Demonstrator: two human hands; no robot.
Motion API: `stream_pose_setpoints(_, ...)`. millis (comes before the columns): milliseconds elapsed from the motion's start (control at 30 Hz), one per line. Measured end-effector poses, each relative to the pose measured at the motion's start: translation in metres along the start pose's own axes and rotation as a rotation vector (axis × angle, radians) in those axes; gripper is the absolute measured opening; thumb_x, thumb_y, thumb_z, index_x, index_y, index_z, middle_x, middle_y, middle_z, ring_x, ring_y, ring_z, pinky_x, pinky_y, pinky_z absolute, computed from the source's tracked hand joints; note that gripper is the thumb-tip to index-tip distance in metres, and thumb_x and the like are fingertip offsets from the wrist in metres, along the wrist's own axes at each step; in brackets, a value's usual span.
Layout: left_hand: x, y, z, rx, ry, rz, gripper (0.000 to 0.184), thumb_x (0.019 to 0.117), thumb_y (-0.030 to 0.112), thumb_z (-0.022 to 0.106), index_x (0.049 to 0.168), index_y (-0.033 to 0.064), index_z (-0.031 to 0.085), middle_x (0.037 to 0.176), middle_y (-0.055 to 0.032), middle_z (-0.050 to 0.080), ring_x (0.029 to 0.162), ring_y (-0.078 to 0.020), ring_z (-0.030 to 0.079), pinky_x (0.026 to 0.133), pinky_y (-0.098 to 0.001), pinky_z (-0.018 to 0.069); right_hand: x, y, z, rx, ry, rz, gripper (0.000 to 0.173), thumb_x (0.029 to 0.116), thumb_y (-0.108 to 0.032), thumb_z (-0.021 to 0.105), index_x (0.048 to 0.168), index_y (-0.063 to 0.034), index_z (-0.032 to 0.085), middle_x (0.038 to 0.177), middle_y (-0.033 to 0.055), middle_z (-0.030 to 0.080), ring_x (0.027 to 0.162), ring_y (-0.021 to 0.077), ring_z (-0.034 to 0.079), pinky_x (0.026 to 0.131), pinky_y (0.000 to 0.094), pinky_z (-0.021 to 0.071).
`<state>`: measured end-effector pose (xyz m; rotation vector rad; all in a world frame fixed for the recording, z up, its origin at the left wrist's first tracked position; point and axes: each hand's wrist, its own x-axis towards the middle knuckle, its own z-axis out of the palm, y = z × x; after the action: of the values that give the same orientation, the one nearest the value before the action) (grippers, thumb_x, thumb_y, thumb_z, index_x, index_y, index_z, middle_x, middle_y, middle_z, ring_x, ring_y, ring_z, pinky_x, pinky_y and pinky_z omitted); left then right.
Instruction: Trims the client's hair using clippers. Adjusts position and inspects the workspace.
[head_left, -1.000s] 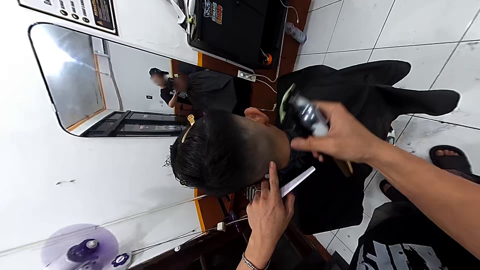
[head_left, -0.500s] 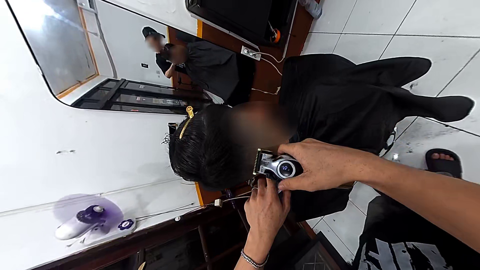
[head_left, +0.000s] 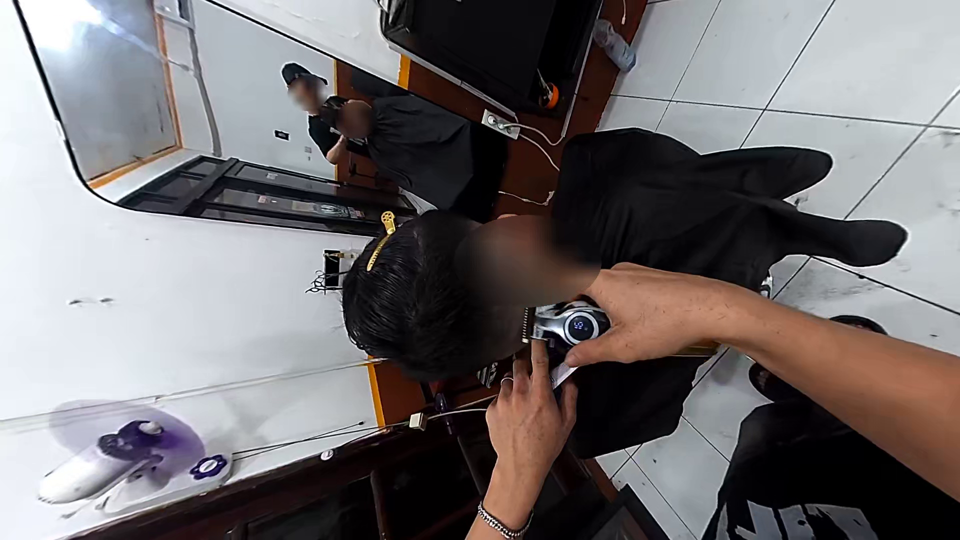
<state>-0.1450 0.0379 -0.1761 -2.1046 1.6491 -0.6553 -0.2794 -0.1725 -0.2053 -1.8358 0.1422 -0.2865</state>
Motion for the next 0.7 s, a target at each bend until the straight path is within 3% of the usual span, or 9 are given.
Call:
stream_pose_setpoints(67,0.001,0.004,0.001,-0.004,0.0,-0.011,0.058,0.0861,0.038,0.063,0.128,-0.0007,0.068,0.085,-0.0157,0.071,0.062,-0.0305,0.068,0.045,-0.0416,0.0487,0.001,0.001,-0.005,0.052,0.019,-0.016,0.045,0.0895,-0.046,0.078,0.114,-0.0096,0.064,0.081,0.0004,0.065,0.073,0.0098,0.064,0.066,0.0308,0.0519)
stream_pose_setpoints(200,0.004,0.016,-0.005,-0.019,-0.015,-0.065,0.062,0.0853,0.037,0.064,0.132,-0.0033,0.065,0.084,-0.0142,0.07,0.058,-0.0279,0.066,0.043,-0.0391,0.0471,0.01,0.009,-0.024,0.013,-0.089,-0.025,0.043,0.0881,-0.048,0.078,0.104,-0.01,0.067,0.074,-0.0009,0.064,0.067,0.0089,0.063,0.06,0.0295,0.0504)
stream_pose_setpoints(300,0.007,0.032,-0.011,-0.068,-0.029,-0.107,0.053,0.0842,0.037,0.063,0.122,0.0009,0.072,0.083,-0.0128,0.069,0.058,-0.0261,0.064,0.042,-0.0375,0.0452,0.019,0.012,-0.041,0.058,-0.161,-0.072,0.045,0.089,-0.047,0.077,0.112,-0.0099,0.064,0.079,-0.0008,0.064,0.072,0.0079,0.064,0.064,0.0282,0.0513)
stream_pose_setpoints(367,0.011,0.044,-0.016,-0.084,-0.065,-0.137,0.05,0.0844,0.037,0.061,0.12,0.0056,0.074,0.083,-0.0121,0.068,0.058,-0.0255,0.064,0.042,-0.0365,0.0445,0.026,0.013,-0.053,0.008,-0.264,-0.046,0.044,0.0886,-0.047,0.078,0.108,-0.0091,0.064,0.074,-0.0007,0.063,0.067,0.0086,0.062,0.06,0.0285,0.0498)
stream_pose_setpoints(500,0.022,0.061,-0.019,-0.083,-0.114,-0.202,0.043,0.0837,0.038,0.062,0.107,0.0041,0.076,0.083,-0.0127,0.068,0.06,-0.0265,0.066,0.043,-0.0371,0.046,0.039,0.015,-0.067,0.046,-0.319,-0.11,0.045,0.0888,-0.047,0.078,0.111,-0.0109,0.063,0.077,-0.0018,0.063,0.071,0.0072,0.063,0.062,0.0274,0.0509)
stream_pose_setpoints(633,0.031,0.071,-0.026,-0.072,-0.169,-0.27,0.051,0.0859,0.038,0.061,0.122,0.0036,0.073,0.083,-0.0121,0.068,0.06,-0.0258,0.064,0.043,-0.0366,0.0456,0.048,0.021,-0.08,-0.002,-0.386,-0.079,0.042,0.0911,-0.048,0.075,0.11,-0.0114,0.065,0.076,-0.0027,0.064,0.069,0.0073,0.064,0.062,0.029,0.0516)
stream_pose_setpoints(700,0.035,0.075,-0.027,-0.076,-0.175,-0.298,0.05,0.0856,0.037,0.061,0.119,0.0029,0.074,0.082,-0.0124,0.067,0.058,-0.0255,0.063,0.043,-0.0363,0.0447,0.049,0.021,-0.08,0.134,-0.322,-0.155,0.041,0.0938,-0.042,0.073,0.12,-0.0121,0.062,0.085,-0.0027,0.066,0.076,0.0049,0.065,0.067,0.0267,0.0538)
